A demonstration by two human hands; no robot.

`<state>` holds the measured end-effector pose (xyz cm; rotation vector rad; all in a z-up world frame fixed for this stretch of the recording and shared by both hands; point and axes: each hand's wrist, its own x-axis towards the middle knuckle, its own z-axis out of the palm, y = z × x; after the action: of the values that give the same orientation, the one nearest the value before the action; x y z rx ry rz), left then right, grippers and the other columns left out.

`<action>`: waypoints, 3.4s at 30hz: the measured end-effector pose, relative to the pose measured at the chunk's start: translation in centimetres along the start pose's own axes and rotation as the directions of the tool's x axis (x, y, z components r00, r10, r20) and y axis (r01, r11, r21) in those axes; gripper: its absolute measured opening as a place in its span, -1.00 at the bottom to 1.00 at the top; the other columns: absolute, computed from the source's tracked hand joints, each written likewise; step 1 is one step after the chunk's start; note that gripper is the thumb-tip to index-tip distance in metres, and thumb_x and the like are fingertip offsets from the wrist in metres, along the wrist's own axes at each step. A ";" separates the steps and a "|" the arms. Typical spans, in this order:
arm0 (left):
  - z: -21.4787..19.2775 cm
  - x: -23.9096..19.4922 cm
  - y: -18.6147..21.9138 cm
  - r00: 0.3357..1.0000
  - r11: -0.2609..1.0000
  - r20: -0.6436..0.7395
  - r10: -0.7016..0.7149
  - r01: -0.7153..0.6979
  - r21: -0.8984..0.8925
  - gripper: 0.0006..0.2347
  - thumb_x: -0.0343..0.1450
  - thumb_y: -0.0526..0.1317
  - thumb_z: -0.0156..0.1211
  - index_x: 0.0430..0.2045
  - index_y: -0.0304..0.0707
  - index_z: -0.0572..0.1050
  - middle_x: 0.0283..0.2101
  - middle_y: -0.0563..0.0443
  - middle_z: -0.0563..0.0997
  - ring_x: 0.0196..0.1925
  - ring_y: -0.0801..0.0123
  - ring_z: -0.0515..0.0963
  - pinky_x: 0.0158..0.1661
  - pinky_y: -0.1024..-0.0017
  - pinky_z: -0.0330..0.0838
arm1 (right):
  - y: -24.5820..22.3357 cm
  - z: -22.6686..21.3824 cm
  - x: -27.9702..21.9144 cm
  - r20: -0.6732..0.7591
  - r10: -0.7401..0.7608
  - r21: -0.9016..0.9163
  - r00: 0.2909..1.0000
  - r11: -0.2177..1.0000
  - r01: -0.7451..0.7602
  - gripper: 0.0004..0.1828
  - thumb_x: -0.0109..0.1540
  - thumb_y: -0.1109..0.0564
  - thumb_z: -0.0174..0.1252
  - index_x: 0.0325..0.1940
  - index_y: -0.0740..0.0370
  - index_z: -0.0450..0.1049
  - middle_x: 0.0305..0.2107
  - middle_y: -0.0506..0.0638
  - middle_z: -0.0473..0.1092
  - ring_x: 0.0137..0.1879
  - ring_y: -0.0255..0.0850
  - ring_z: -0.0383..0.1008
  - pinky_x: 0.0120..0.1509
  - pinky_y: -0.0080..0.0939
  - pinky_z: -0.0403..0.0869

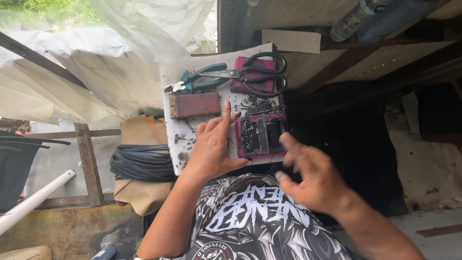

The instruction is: Refilling an edge-dyeing machine with liquid dye and then feeding a leather strap through the roller to apply the dye to the edges.

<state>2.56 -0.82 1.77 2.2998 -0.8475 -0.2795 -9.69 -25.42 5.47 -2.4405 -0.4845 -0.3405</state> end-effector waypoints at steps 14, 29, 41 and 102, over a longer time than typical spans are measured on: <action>-0.4 -0.2 0.5 0.997 0.999 -0.072 0.024 -0.026 -0.024 0.20 0.00 -0.06 0.66 0.46 -0.53 -0.13 0.25 -0.22 0.54 0.23 0.00 0.44 0.18 0.09 0.11 | -3.9 7.6 0.9 0.234 0.336 -0.434 0.912 0.876 -0.211 -0.07 0.15 0.15 0.06 0.59 0.31 -0.06 -0.65 0.14 0.50 -0.60 -0.05 0.56 -0.49 -0.10 0.49; 0.1 -0.2 -0.3 0.995 0.998 -0.073 0.068 -0.068 0.001 0.19 0.01 -0.08 0.67 0.46 -0.55 -0.12 0.22 -0.27 0.55 0.22 -0.02 0.44 0.16 0.04 0.12 | -4.7 9.7 0.1 0.226 0.362 -0.696 0.904 0.710 -0.110 -0.09 0.17 0.11 0.11 0.57 0.33 -0.05 -0.61 0.04 0.48 -0.56 -0.16 0.58 -0.48 -0.14 0.54; 0.3 0.0 -0.5 1.000 0.995 0.025 0.005 -0.007 0.095 0.31 0.03 0.20 0.67 0.47 -0.34 -0.31 0.31 0.01 0.45 0.34 0.06 0.31 0.19 -0.09 0.14 | -4.6 6.8 -3.5 -0.004 -0.007 -0.621 1.000 0.784 0.003 -0.51 0.08 0.22 0.18 0.11 0.29 0.59 -0.56 -0.06 0.36 -0.61 -0.22 0.27 -0.56 -0.16 0.27; -0.5 1.1 2.6 0.935 0.918 -0.269 -0.230 0.117 -0.379 -0.12 0.18 -0.29 0.42 0.42 -0.43 0.04 0.42 -0.52 0.13 0.47 -0.47 0.07 0.32 -0.38 0.05 | 8.9 3.2 1.8 0.174 0.145 0.432 0.974 0.878 -0.208 0.53 -0.18 0.25 0.40 0.63 0.10 -0.49 0.37 0.25 0.10 0.51 0.24 -0.02 0.51 0.37 -0.03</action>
<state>2.32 -2.71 3.87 2.0048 -0.3918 -0.1316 -3.92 -29.54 -1.04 -2.0395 -0.3459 0.0221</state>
